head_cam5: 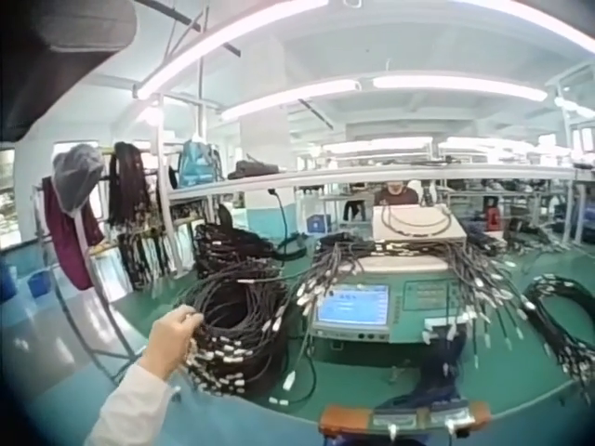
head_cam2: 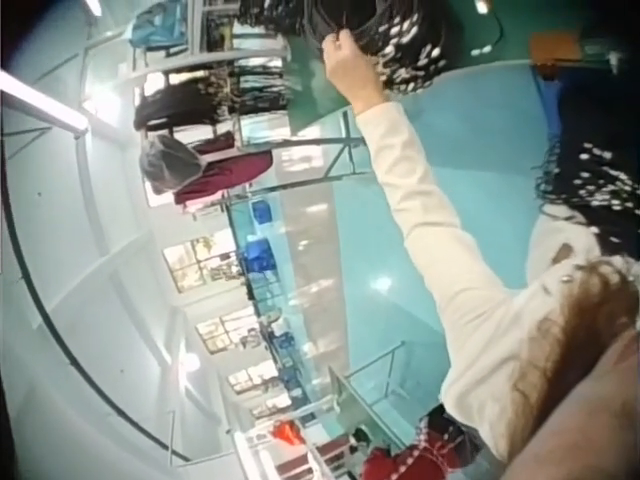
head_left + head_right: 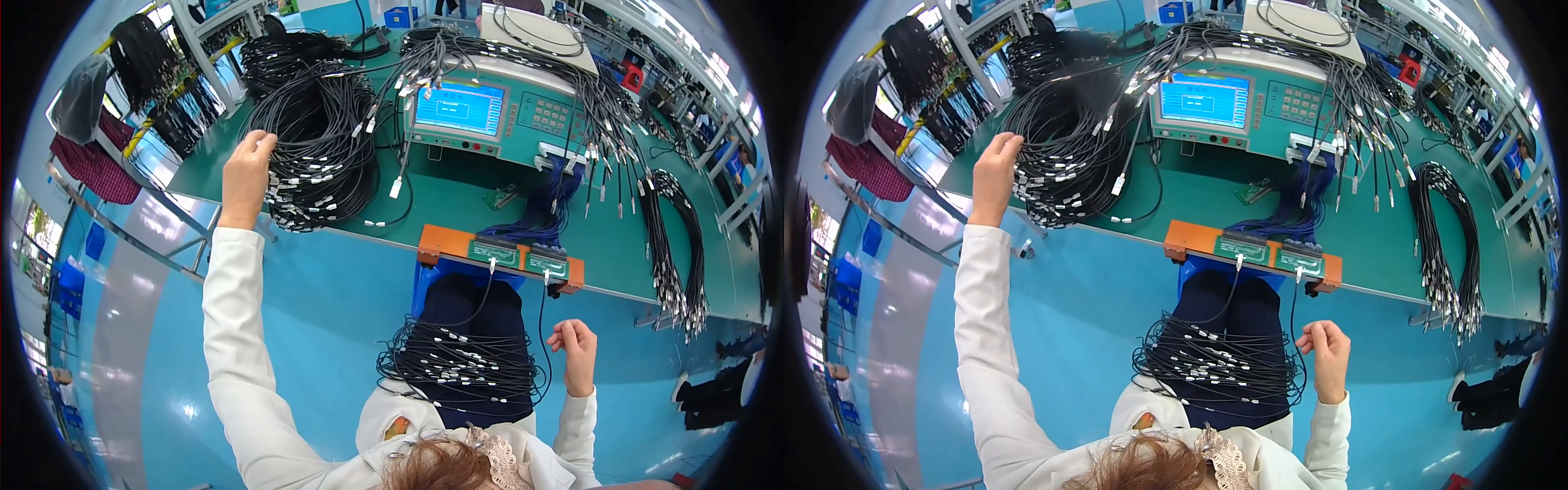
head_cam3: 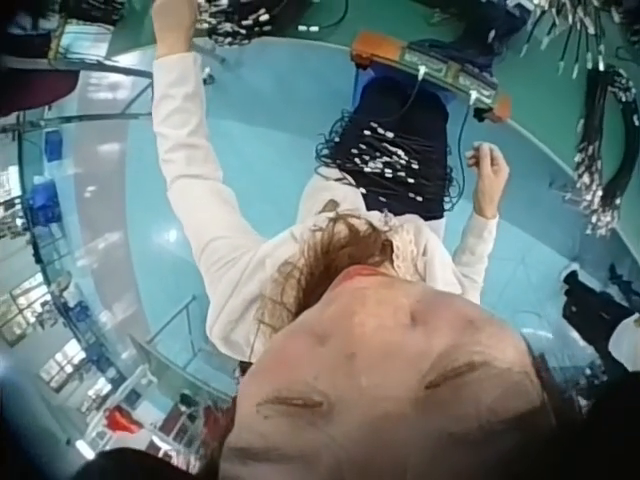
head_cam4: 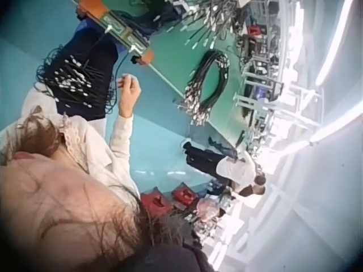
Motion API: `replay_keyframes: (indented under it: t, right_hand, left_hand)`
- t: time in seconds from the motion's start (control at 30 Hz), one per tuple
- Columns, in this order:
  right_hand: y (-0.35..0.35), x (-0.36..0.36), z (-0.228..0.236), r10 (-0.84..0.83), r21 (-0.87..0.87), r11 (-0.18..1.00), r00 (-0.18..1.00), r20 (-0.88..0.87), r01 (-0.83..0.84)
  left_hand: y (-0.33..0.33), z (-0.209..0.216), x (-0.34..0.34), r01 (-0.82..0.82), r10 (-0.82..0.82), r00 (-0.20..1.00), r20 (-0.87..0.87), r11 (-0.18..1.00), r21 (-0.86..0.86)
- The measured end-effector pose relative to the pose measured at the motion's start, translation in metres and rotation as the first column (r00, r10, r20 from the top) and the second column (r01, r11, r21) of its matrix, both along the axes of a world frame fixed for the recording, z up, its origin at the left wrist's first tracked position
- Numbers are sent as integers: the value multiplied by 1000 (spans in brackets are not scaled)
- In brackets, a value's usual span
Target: Testing individual wires from a cable bundle using an electronic testing machine at a workbench.
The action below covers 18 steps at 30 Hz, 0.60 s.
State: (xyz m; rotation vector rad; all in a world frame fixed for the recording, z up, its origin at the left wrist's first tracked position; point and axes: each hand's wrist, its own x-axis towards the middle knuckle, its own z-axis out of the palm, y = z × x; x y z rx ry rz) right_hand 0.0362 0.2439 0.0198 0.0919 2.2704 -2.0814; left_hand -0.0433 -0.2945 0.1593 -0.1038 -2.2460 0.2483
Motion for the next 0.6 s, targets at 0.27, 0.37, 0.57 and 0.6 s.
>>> replay_keyframes:
  t: [0.27, 0.37, 0.57, 0.6]
  right_hand:
    - [-78, -10, 25, 347, -108, 934, 938, 29, -342]
    - [-126, -28, 30, 553, -513, 745, 824, 119, -426]
    - [-203, -79, 32, 627, -831, 474, 774, 86, -292]
    - [-202, -83, 26, 660, -844, 421, 750, 33, -333]
  left_hand:
    - [97, 12, 55, 158, -134, 977, -166, 977, 141]
    - [148, -35, 95, 254, -243, 966, -84, 953, 167]
    - [212, -108, 147, 271, -361, 927, 99, 830, 487]
    - [215, -113, 148, 304, -348, 932, -102, 595, 744]
